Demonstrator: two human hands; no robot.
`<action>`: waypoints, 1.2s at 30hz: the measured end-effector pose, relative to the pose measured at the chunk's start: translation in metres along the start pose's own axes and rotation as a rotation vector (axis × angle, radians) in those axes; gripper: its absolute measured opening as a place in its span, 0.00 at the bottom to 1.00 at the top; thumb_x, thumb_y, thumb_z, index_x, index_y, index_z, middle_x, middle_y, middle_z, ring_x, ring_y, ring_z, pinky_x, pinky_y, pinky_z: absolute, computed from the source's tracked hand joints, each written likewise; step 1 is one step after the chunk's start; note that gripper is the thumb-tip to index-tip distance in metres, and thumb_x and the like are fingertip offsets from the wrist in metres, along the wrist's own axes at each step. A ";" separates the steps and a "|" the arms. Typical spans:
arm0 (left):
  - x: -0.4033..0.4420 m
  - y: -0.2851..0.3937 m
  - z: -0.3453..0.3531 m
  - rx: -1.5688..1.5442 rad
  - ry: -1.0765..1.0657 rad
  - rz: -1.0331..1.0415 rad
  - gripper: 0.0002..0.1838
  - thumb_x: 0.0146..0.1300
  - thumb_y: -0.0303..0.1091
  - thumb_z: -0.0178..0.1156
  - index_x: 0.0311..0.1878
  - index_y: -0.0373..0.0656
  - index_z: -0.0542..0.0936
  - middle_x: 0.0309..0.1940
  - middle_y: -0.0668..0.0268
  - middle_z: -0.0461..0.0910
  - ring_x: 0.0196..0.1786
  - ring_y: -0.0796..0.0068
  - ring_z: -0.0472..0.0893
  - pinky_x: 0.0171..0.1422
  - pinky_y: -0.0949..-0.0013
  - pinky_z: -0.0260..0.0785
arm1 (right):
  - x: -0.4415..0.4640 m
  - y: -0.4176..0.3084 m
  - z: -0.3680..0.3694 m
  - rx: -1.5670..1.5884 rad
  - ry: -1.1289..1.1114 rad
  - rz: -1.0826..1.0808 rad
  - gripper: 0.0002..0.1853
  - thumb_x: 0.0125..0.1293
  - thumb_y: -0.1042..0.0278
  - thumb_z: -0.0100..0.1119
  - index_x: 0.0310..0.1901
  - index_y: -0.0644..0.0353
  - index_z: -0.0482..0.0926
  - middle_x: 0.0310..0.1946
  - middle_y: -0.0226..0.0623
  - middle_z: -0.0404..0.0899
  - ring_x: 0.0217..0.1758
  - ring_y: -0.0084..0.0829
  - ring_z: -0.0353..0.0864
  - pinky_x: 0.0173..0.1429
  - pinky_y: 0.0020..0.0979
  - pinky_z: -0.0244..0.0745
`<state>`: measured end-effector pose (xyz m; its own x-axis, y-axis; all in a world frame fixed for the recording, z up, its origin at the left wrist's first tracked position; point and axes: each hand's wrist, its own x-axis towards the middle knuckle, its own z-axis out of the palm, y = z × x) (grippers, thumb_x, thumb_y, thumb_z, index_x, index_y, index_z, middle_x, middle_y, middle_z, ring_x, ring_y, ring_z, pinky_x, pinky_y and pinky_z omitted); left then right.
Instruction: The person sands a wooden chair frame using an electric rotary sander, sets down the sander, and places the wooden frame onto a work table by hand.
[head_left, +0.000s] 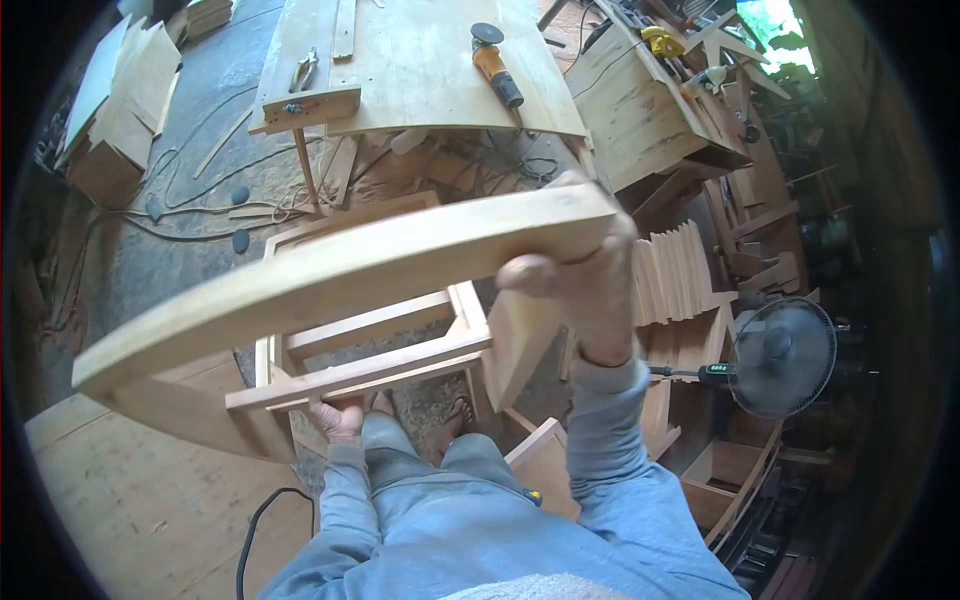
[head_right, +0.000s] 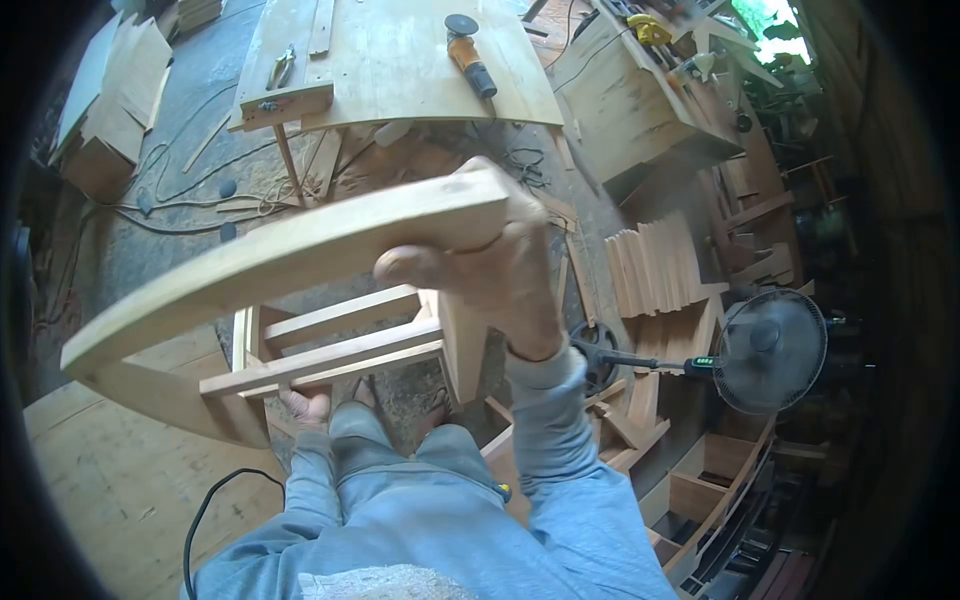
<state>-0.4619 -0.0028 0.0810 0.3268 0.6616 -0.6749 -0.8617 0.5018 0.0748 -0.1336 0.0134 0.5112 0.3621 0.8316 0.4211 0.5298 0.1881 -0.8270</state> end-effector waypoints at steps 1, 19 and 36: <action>-0.015 -0.004 0.013 0.019 -0.013 -0.026 0.36 0.53 0.49 0.80 0.66 0.54 0.82 0.64 0.65 0.84 0.69 0.57 0.79 0.77 0.35 0.69 | -0.004 -0.008 -0.016 -0.071 0.000 -0.025 0.32 0.53 0.48 0.89 0.46 0.68 0.86 0.38 0.33 0.86 0.40 0.23 0.87 0.42 0.28 0.83; -0.216 -0.163 0.226 0.133 -0.930 0.097 0.38 0.73 0.55 0.69 0.79 0.47 0.69 0.74 0.62 0.74 0.77 0.58 0.72 0.85 0.42 0.60 | -0.088 -0.194 -0.425 0.343 -0.029 -0.135 0.26 0.76 0.52 0.66 0.63 0.67 0.75 0.46 0.35 0.72 0.47 0.27 0.74 0.55 0.35 0.70; -0.152 -0.325 0.511 -0.180 -1.405 -0.203 0.39 0.67 0.60 0.74 0.72 0.44 0.80 0.67 0.59 0.77 0.75 0.56 0.71 0.89 0.35 0.51 | -0.052 -0.088 -0.614 -0.500 0.407 0.101 0.28 0.75 0.52 0.66 0.64 0.67 0.75 0.48 0.37 0.73 0.49 0.29 0.75 0.57 0.35 0.71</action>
<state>-0.0329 0.0185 0.5347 0.4630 0.6338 0.6196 -0.7561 0.6472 -0.0971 0.2720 -0.3669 0.7903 0.6382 0.5496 0.5391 0.7353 -0.2279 -0.6382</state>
